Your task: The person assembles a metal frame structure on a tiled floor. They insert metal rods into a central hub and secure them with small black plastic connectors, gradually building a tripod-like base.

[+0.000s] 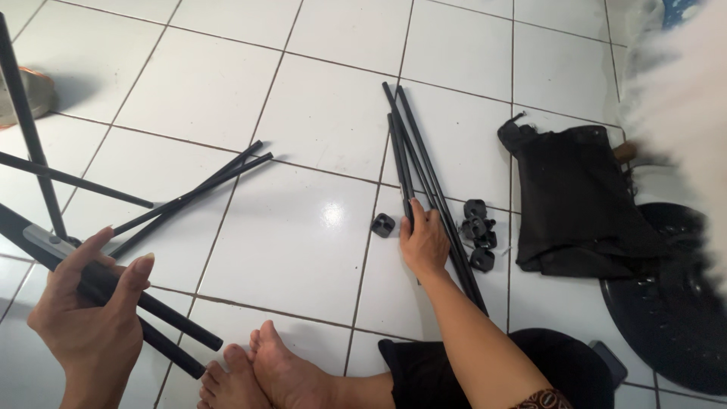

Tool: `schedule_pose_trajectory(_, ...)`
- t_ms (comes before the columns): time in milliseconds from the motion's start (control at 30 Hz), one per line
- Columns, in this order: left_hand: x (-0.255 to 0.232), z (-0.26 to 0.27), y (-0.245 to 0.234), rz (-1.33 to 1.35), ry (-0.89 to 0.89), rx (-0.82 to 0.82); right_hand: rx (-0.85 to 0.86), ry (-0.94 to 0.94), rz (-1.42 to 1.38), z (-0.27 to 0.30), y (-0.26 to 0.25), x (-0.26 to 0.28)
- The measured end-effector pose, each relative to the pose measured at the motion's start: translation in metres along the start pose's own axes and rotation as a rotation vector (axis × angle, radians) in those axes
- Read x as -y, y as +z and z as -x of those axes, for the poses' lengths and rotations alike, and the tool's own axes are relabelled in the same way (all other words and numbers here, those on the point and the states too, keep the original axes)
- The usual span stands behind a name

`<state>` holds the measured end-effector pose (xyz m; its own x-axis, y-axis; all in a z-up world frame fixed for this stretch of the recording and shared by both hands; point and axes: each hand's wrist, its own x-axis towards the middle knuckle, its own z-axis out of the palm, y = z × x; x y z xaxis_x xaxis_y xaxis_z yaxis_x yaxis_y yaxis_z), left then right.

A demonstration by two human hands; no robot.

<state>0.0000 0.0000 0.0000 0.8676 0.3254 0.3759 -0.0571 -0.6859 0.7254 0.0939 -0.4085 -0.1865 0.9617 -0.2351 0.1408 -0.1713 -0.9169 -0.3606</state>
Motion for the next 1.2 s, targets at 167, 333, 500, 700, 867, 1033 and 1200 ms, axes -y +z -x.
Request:
schedule_pose_trajectory(167, -0.001, 0.002, 0.002, 0.052, -0.031, -0.010, 0.006, 0.048, 0.016, -0.008, -0.007, 0.000)
schedule_pose_trajectory(333, -0.007, 0.001, 0.002, 0.062, -0.044, -0.022, 0.152, 0.120, -0.013, -0.017, -0.018, 0.001)
schedule_pose_trajectory(500, -0.007, 0.002, -0.001, -0.001, -0.037, -0.016, 0.095, 0.093, -0.012, -0.026, -0.043, -0.014)
schedule_pose_trajectory(700, -0.007, 0.001, 0.002, -0.020, -0.005, -0.025, 0.317, 0.208, 0.139, -0.029, -0.070, -0.035)
schedule_pose_trajectory(867, -0.012, 0.000, 0.005, -0.017, -0.038, -0.015, 0.258, 0.141, 0.106, -0.025, -0.057, -0.033)
schedule_pose_trajectory(1033, -0.018, -0.002, 0.005, -0.061, -0.022, -0.014, 0.241, 0.143, 0.035, -0.025, -0.045, -0.030)
schedule_pose_trajectory(1200, -0.024, -0.005, 0.007, -0.016, -0.027, 0.017, 0.277, 0.152, 0.042, -0.023, -0.048, -0.024)
